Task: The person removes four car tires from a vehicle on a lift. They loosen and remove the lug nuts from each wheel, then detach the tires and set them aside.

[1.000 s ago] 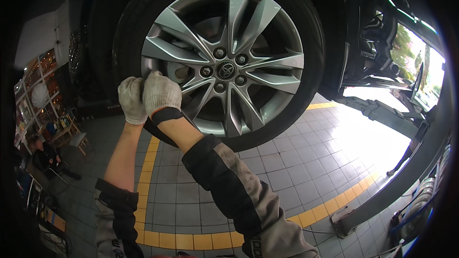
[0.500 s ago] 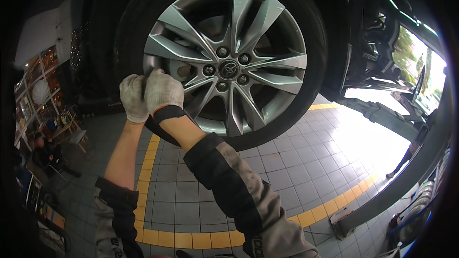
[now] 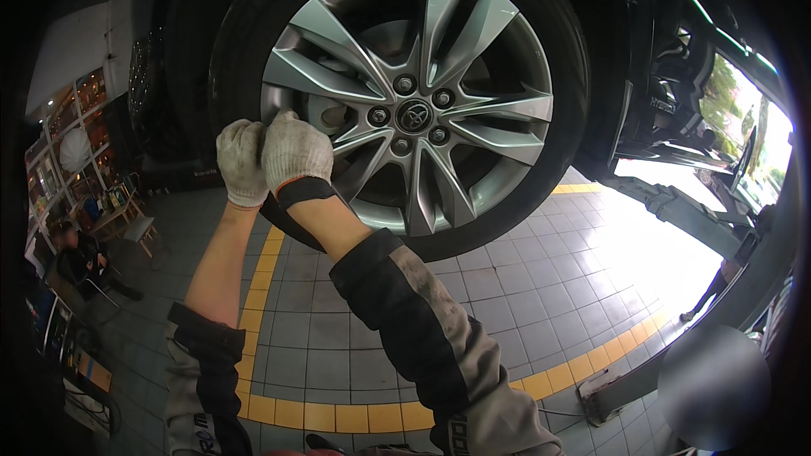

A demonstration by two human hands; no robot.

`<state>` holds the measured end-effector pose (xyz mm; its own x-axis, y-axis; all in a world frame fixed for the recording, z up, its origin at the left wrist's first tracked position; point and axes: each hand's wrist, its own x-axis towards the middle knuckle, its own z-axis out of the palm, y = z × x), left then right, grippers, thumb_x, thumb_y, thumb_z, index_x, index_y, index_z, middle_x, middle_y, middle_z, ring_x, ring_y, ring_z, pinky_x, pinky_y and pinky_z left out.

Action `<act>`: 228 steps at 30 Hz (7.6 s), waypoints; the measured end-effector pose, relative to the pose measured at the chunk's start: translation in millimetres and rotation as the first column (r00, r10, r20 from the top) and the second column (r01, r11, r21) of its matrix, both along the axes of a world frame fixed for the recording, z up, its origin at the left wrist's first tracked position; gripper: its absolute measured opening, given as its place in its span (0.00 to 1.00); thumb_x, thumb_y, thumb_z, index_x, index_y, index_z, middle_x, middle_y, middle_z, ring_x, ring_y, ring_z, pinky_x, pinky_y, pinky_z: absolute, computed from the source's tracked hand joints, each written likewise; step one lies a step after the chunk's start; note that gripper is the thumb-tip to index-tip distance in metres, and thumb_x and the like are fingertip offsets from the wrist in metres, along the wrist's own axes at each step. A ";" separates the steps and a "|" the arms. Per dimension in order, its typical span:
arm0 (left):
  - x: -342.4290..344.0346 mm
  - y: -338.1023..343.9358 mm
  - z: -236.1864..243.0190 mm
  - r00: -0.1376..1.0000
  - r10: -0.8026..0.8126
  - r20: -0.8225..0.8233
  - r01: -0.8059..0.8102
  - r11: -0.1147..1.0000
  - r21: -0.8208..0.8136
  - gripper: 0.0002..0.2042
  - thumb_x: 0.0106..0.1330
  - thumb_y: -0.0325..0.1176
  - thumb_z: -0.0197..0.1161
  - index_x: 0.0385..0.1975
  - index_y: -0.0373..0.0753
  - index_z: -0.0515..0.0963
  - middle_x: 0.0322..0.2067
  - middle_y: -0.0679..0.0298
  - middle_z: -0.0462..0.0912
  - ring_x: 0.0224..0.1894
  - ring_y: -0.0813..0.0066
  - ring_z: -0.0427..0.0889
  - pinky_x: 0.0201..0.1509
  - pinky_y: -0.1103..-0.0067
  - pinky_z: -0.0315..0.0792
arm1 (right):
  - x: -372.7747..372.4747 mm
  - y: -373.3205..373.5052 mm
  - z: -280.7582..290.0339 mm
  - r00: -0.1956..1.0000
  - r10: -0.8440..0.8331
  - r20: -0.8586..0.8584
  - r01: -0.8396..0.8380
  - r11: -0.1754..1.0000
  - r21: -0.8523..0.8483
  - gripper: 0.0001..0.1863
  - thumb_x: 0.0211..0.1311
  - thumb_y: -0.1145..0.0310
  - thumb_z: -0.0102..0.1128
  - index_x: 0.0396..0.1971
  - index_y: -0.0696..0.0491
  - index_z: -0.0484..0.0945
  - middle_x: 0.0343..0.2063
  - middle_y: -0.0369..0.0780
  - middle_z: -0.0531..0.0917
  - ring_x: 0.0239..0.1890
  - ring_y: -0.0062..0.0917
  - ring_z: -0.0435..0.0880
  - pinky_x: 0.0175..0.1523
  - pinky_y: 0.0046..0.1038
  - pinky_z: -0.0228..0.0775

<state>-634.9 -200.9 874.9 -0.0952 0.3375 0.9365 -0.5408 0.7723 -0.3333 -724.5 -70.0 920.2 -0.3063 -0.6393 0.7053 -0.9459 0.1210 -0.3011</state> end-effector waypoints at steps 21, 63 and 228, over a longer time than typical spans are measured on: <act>1.7 -6.5 -3.8 0.999 0.009 0.032 -0.011 0.999 0.048 0.15 0.64 0.37 0.74 0.46 0.36 0.83 0.40 0.56 0.89 0.51 0.49 0.88 0.60 0.57 0.76 | 0.0 -0.5 0.5 0.999 0.024 0.037 -0.025 1.000 0.016 0.12 0.76 0.66 0.66 0.49 0.59 0.84 0.40 0.50 0.96 0.45 0.42 0.98 0.48 0.40 0.93; 0.7 -11.0 -5.9 0.999 0.011 0.031 -0.013 0.999 0.049 0.19 0.63 0.39 0.76 0.48 0.34 0.84 0.45 0.53 0.89 0.54 0.48 0.88 0.61 0.57 0.77 | -0.9 -5.9 0.8 1.000 -0.002 0.019 0.001 0.998 0.066 0.16 0.73 0.66 0.71 0.52 0.62 0.83 0.38 0.48 0.96 0.44 0.37 0.99 0.46 0.33 0.93; 0.1 4.1 2.8 1.000 -0.019 -0.021 0.020 0.999 0.027 0.10 0.63 0.32 0.76 0.41 0.38 0.87 0.36 0.60 0.91 0.46 0.57 0.90 0.53 0.62 0.78 | 1.3 -1.3 1.5 1.000 -0.019 0.001 0.019 0.999 0.041 0.13 0.77 0.66 0.63 0.51 0.60 0.83 0.39 0.51 0.95 0.46 0.44 0.98 0.49 0.41 0.93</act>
